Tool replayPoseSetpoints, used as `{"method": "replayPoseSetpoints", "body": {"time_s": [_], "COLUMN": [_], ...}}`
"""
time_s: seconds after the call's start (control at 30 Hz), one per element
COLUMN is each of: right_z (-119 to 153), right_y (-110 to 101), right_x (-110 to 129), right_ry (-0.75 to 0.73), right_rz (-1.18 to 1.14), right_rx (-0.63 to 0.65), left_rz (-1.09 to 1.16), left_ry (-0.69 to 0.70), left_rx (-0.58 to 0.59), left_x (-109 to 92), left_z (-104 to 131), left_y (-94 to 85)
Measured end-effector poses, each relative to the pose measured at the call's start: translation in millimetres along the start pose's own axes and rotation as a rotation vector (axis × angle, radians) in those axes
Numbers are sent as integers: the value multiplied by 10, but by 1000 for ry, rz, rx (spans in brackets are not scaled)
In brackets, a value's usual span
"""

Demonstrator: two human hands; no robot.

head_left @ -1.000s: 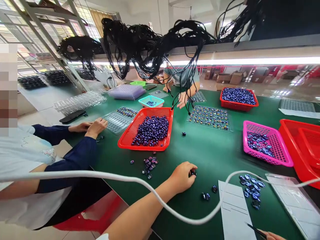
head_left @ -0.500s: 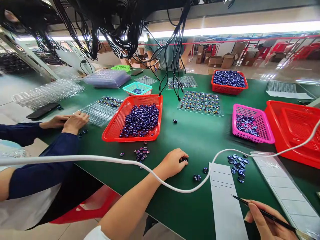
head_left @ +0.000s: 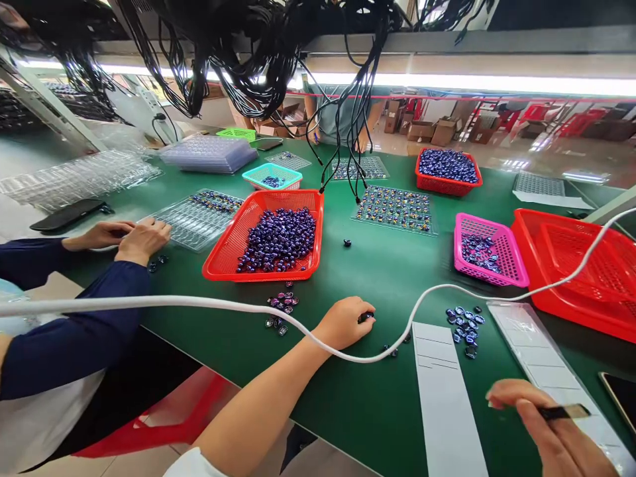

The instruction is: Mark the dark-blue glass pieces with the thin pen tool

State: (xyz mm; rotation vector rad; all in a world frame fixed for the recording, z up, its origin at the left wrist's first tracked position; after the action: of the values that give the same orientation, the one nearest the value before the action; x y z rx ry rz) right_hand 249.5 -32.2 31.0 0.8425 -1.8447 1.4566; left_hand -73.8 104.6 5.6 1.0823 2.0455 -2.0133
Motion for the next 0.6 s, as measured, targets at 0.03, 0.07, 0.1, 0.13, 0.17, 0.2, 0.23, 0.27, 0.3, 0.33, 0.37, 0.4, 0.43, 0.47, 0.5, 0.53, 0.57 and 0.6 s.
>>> {"method": "replayPoseSetpoints", "body": {"time_s": [0.03, 0.07, 0.1, 0.13, 0.17, 0.2, 0.23, 0.27, 0.3, 0.33, 0.37, 0.4, 0.43, 0.47, 0.5, 0.53, 0.57, 0.6], "right_z": [-80, -170, -271, -380, -499, -626, -763, -907, -1063, -1231, -1405, -1586, -1768, -1946, -2116, -2273, -2414, -2537], "right_y": [46, 114, 182, 271, 364, 463, 564, 669, 777, 885, 1006, 1132, 1268, 1416, 1570, 1728, 1888, 2044], "right_x": [142, 279, 408, 519, 591, 628, 637, 623, 599, 575, 564, 567, 585, 619, 667, 725, 789, 854], "right_ry": [-27, -48, -83, -128, -157, -178, -194, -204, -211, -213, -216, -215, -210, -205, -199, -195, -195, -195], "right_rz": [22, 46, 67, 94, 127, 163, 199, 247, 297, 343, 359, 369, 377, 382, 385, 387, 387, 388], "right_rx": [84, 169, 216, 276, 319, 359, 390, 415, 429, 420, 416, 398, 378, 367, 358, 351, 351, 354], "left_rz": [19, 37, 53, 72, 94, 115, 134, 148, 155, 155, 149, 142, 137, 133, 130, 129, 128, 128], "left_ry": [1, 3, 6, 13, 24, 35, 46, 54, 58, 59, 58, 57, 55, 53, 48, 39, 26, 11], "left_rx": [-12, -23, -33, -43, -53, -62, -69, -73, -75, -73, -70, -67, -66, -65, -64, -66, -70, -75], "left_x": [-9, -21, -37, -55, -76, -96, -115, -132, -146, -156, -161, -163, -158, -147, -125, -95, -55, -8], "left_z": [0, 2, 6, 10, 15, 20, 23, 25, 25, 22, 16, 9, 1, -9, -19, -31, -44, -58], "left_y": [-11, -21, -28, -32, -33, -31, -24, -12, 5, 26, 50, 74, 96, 115, 129, 135, 133, 122]}}
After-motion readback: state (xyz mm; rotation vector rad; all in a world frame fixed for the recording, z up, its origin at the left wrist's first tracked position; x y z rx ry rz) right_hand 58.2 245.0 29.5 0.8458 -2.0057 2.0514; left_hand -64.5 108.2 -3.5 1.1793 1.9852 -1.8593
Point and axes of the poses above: each hand's wrist, its own z-axis away from the middle knuckle, its own y-axis out of the palm, x = y × z, the point moved 5 cm from there along -z, towards the middle knuckle, and after that the axes turned 9 degrees about -z, right-handed, at the moved point
